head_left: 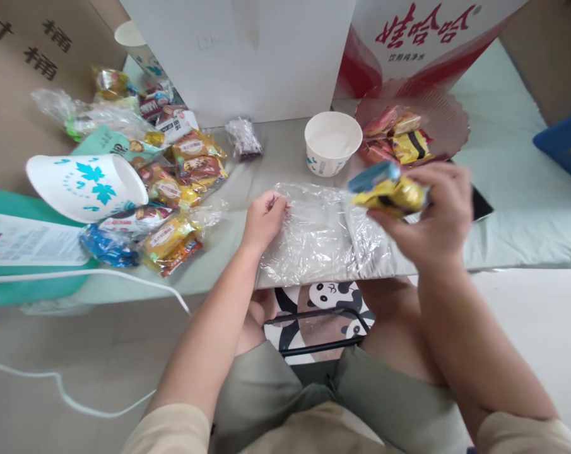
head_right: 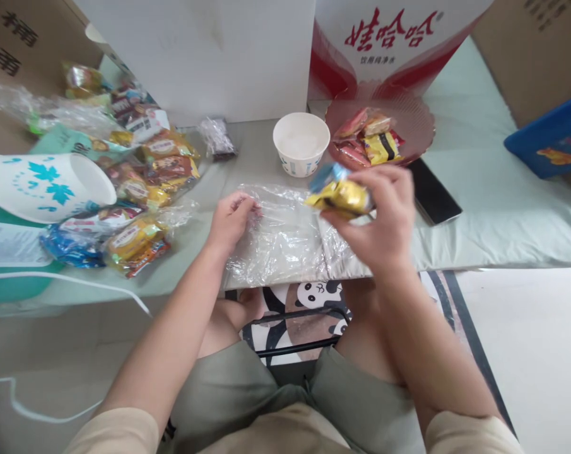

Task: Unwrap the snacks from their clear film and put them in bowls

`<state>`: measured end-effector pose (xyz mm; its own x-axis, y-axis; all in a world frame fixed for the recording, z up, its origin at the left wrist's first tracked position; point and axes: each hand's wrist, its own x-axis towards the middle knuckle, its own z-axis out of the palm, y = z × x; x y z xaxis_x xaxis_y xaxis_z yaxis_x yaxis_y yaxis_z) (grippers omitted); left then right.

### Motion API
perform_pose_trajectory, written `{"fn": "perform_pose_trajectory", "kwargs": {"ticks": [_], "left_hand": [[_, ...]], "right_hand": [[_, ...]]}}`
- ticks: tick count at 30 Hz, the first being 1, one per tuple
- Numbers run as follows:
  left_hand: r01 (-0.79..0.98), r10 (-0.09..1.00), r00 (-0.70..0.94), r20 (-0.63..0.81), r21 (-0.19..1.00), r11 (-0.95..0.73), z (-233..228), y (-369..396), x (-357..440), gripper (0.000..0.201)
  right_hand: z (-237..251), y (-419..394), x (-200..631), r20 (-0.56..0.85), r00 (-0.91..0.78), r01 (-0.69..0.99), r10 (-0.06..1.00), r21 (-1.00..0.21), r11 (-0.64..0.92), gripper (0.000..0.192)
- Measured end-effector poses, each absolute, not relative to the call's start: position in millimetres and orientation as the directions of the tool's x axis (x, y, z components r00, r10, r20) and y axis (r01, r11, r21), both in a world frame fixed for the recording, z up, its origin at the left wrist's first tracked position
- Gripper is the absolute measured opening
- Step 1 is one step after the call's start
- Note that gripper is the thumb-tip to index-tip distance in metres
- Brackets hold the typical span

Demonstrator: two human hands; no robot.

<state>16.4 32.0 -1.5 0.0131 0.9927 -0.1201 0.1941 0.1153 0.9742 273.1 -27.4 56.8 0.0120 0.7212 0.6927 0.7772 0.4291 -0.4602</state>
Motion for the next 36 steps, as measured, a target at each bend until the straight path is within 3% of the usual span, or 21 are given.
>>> {"fn": "perform_pose_trajectory", "kwargs": {"ticks": [2,4,8,10,13,15,17,19,21,24,27,30,33,36], "left_hand": [[0.209,0.994,0.017,-0.106,0.973,0.1,-1.7,32.8,16.5,0.018],[0.224,0.995,0.016,-0.094,0.971,0.088,-1.7,33.4,16.9,0.018],[0.197,0.997,0.031,-0.066,0.979,0.059,-2.1,33.9,16.9,0.016],[0.167,0.997,0.055,-0.062,0.985,0.052,-1.9,34.1,15.7,0.016],[0.119,0.992,0.104,-0.073,0.991,0.061,0.3,34.1,12.2,0.016],[0.094,0.989,0.126,-0.075,0.994,0.063,2.9,33.1,9.0,0.016],[0.098,0.987,0.144,-0.071,0.993,0.058,6.0,30.4,5.6,0.015],[0.115,0.983,0.168,-0.07,0.992,0.051,8.8,26.1,2.5,0.013],[0.123,0.978,0.193,-0.073,0.991,0.049,10.5,21.0,-0.3,0.016],[0.159,0.968,0.225,-0.11,0.984,0.075,10.3,16.0,-4.3,0.043],[0.197,0.978,0.168,-0.124,0.976,0.09,7.5,18.1,-8.2,0.048],[0.088,0.996,0.015,-0.093,0.992,0.091,5.1,24.8,-10.5,0.04],[-0.114,0.995,-0.036,-0.093,0.989,0.089,4.3,30.4,-10.9,0.032],[-0.179,0.994,-0.01,-0.109,0.978,0.105,3.9,34.1,-11.8,0.032]], "right_hand": [[68.5,2.6,296.9,0.754,0.105,0.841,0.648,-0.415,0.346,0.056],[76.5,35.3,320.4,0.744,0.181,0.884,0.643,-0.409,0.224,0.054],[81.4,62.1,344.0,0.552,0.2,0.896,0.809,-0.437,0.077,0.063],[75.8,46.5,336.8,0.554,0.17,0.897,0.815,-0.429,0.104,0.063],[54.1,4.1,308.5,0.595,0.024,0.845,0.804,-0.442,0.302,0.051],[32.8,-20.1,288.2,0.529,-0.108,0.766,0.842,-0.495,0.41,0.063],[10.9,-31.9,274.5,0.47,-0.139,0.739,0.871,-0.536,0.407,0.074],[-6.3,-31.1,269.2,0.448,-0.073,0.743,0.891,-0.571,0.349,0.061],[-15.0,-22.9,269.4,0.452,0.035,0.728,0.891,-0.622,0.288,0.03],[-11.0,-11.2,270.5,0.497,0.248,0.665,0.831,-0.712,0.227,0.005],[2.8,-12.5,269.2,0.603,0.427,0.639,0.674,-0.729,0.247,0.008],[9.4,-24.2,269.6,0.711,0.404,0.645,0.576,-0.667,0.371,0.022],[2.5,-32.3,273.2,0.649,0.265,0.571,0.713,-0.702,0.426,0.048],[-7.8,-30.5,276.7,0.451,0.256,0.488,0.855,-0.824,0.289,0.037]]}}
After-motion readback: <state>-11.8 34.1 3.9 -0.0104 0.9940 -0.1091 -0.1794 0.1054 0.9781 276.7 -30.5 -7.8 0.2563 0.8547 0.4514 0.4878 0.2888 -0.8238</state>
